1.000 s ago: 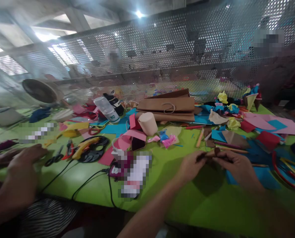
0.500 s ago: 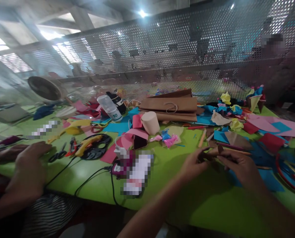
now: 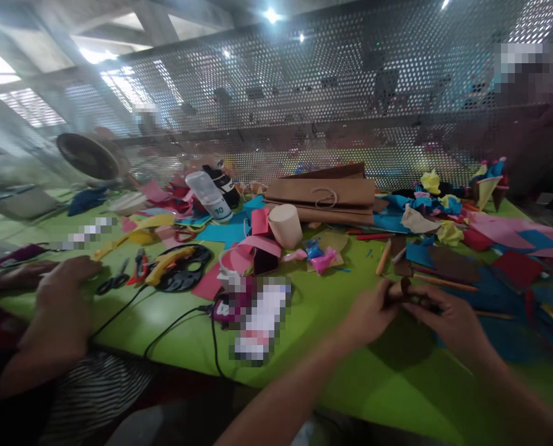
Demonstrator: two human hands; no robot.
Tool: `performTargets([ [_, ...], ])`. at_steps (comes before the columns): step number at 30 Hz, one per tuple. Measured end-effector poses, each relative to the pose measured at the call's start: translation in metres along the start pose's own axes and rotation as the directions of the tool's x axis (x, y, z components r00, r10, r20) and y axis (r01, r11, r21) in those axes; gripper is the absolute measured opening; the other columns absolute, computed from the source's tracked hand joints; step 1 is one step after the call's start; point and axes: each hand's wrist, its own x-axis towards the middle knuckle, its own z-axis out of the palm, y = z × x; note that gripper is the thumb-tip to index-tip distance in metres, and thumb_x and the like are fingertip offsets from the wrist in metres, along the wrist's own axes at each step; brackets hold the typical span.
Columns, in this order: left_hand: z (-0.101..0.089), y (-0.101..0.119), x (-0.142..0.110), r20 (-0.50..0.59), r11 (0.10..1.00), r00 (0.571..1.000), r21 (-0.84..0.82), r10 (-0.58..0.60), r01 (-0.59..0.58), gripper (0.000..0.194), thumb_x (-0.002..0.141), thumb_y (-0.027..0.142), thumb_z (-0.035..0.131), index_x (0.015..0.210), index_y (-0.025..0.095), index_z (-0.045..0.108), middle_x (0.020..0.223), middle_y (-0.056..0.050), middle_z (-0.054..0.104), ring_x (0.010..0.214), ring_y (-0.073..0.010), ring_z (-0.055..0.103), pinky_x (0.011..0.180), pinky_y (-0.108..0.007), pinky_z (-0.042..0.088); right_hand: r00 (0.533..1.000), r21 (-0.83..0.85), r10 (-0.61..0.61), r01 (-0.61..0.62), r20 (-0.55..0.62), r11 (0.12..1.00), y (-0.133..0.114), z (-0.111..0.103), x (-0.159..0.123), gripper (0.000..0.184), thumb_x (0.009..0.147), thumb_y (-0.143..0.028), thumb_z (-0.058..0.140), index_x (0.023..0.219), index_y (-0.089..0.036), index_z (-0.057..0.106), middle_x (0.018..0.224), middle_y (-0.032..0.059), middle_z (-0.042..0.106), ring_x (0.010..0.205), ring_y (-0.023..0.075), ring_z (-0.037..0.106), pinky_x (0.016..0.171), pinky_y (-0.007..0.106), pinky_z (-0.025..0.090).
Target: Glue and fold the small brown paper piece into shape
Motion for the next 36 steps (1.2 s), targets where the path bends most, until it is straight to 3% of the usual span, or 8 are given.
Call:
performTargets([
  [9, -0.002, 0.001, 0.0, 0.004, 0.997, 1.0, 0.071, -0.005, 0.005, 0.038, 0.081, 0.017, 0.057, 0.119, 0.019, 0.055, 0.115, -0.01, 0.072, 0.104, -0.0269, 0.067, 0.092, -0.039, 0.054, 0.996, -0.046, -0.078, 0.077, -0.032, 0.996, -0.005, -0.002, -0.002, 0.033, 0.081, -0.051, 0.076, 0.101, -0.024, 0.08, 0.07, 0.0005, 0.069, 0.062, 0.0189, 0.059, 0.058, 0.03, 0.05],
  [15, -0.002, 0.007, 0.0, 0.035, 0.95, 0.999, 0.313, -0.037, 0.024, 0.038, 0.081, 0.013, 0.054, 0.119, 0.019, 0.055, 0.114, -0.012, 0.071, 0.104, -0.0282, 0.066, 0.093, -0.041, 0.053, 0.976, -0.037, -0.057, 0.066, 0.21, 0.997, -0.001, 0.003, -0.002, 0.034, 0.088, -0.046, 0.071, 0.112, -0.023, 0.079, 0.1, 0.0049, 0.082, 0.097, 0.0309, 0.074, 0.085, 0.039, 0.06],
  [21, -0.003, 0.01, 0.0, 0.081, 0.889, 0.997, 0.455, 0.021, -0.055, 0.036, 0.087, 0.016, 0.054, 0.123, 0.02, 0.053, 0.117, -0.01, 0.07, 0.109, -0.0271, 0.066, 0.098, -0.042, 0.051, 0.921, 0.01, 0.051, -0.06, 0.386, 0.998, -0.003, 0.007, -0.003, 0.032, 0.085, -0.043, 0.071, 0.106, -0.02, 0.078, 0.072, 0.0009, 0.072, 0.06, 0.0211, 0.066, 0.054, 0.031, 0.055],
  [25, -0.004, 0.011, -0.001, 0.111, 0.853, 0.994, 0.516, 0.025, -0.079, 0.033, 0.088, 0.018, 0.055, 0.121, 0.018, 0.053, 0.117, -0.013, 0.071, 0.107, -0.0285, 0.067, 0.097, -0.043, 0.052, 0.897, 0.121, 0.072, -0.138, 0.437, 0.983, -0.007, 0.007, -0.002, 0.034, 0.082, -0.045, 0.072, 0.106, -0.02, 0.077, 0.074, 0.0023, 0.071, 0.059, 0.0196, 0.065, 0.053, 0.03, 0.055],
  [31, -0.006, 0.013, -0.001, 0.145, 0.82, 0.989, 0.566, 0.003, -0.085, 0.034, 0.09, 0.018, 0.055, 0.124, 0.017, 0.052, 0.119, -0.013, 0.071, 0.11, -0.0286, 0.067, 0.098, -0.043, 0.051, 0.896, 0.128, 0.065, -0.134, 0.439, 0.983, -0.006, 0.009, -0.004, 0.031, 0.084, -0.047, 0.072, 0.099, -0.02, 0.075, 0.067, 0.0012, 0.066, 0.058, 0.0196, 0.064, 0.054, 0.03, 0.056],
  [36, -0.004, 0.014, 0.0, 0.15, 0.825, 0.989, 0.56, -0.01, -0.076, 0.032, 0.093, 0.018, 0.052, 0.124, 0.016, 0.05, 0.12, -0.015, 0.071, 0.111, -0.0286, 0.067, 0.101, -0.044, 0.049, 0.878, 0.196, 0.033, -0.143, 0.477, 0.97, -0.005, 0.01, -0.001, 0.041, 0.084, -0.044, 0.074, 0.118, -0.021, 0.074, 0.096, 0.0073, 0.076, 0.079, 0.0252, 0.072, 0.062, 0.033, 0.062],
])
